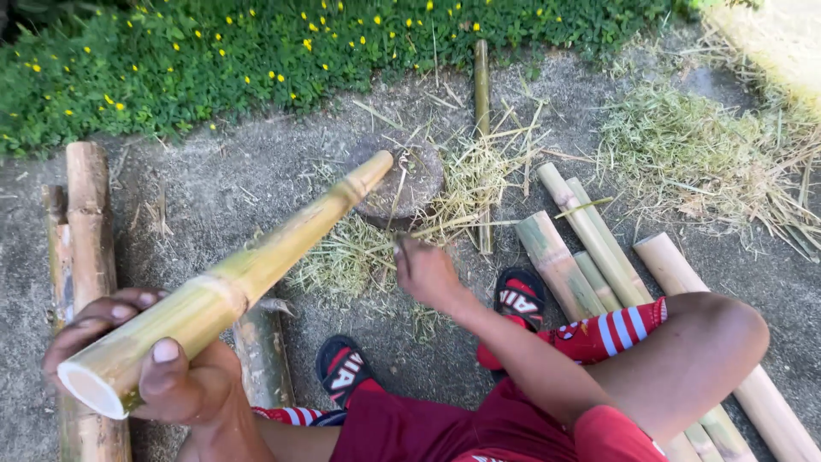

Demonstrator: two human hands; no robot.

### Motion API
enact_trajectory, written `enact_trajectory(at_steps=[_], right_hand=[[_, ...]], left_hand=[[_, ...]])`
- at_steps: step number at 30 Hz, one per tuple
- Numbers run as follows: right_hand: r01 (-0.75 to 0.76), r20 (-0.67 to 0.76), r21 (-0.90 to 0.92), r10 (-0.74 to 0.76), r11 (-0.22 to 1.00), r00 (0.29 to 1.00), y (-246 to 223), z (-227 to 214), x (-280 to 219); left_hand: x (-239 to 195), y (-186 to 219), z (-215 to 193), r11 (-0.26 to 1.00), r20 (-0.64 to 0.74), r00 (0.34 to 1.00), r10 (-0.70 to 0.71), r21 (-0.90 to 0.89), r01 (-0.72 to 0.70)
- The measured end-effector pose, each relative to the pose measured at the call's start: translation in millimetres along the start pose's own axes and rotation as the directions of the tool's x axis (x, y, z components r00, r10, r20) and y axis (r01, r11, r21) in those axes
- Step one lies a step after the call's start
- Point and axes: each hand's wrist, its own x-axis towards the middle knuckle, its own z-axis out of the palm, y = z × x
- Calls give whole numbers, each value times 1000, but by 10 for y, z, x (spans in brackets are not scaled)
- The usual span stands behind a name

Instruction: The recorder uses a machete to scrape and cut the outer layer of a bamboo stalk.

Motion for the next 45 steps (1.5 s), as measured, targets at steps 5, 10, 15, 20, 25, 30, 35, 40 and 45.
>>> enact_trajectory(at_steps=[5,10,15,20,25,30,35,40,45], right_hand=[[201,-73,-95,-208,975,975,-299,-42,-168],[91,13,-132,-90,987,996,89,183,-138],[-100,60,-47,103,994,993,263,174,-191],[-56,73,-75,62,996,995,212,235,-209],[113,-50,-138,-120,984,991,437,433,39],[82,-96,-311,-117,947,988,306,356,185],[-170,87,-297,204,939,975,650,501,194],[-214,96,77,206,974,974,692,517,-17],[303,-159,-255,-348,918,924,470,473,8]], left_hand=[[-85,-18,-17,999,-57,998,-23,-30,21],[3,100,145,999,-129,991,24,45,-18],[-30,75,90,987,-154,988,31,162,-5],[-32,145,144,948,-186,982,28,318,33],[-29,250,226,921,-209,978,-16,378,96],[39,180,206,949,-240,971,8,307,69],[-50,202,87,941,-254,967,-7,325,92],[-38,251,218,928,-230,973,15,365,72],[-66,305,208,874,-134,990,-45,475,104]])
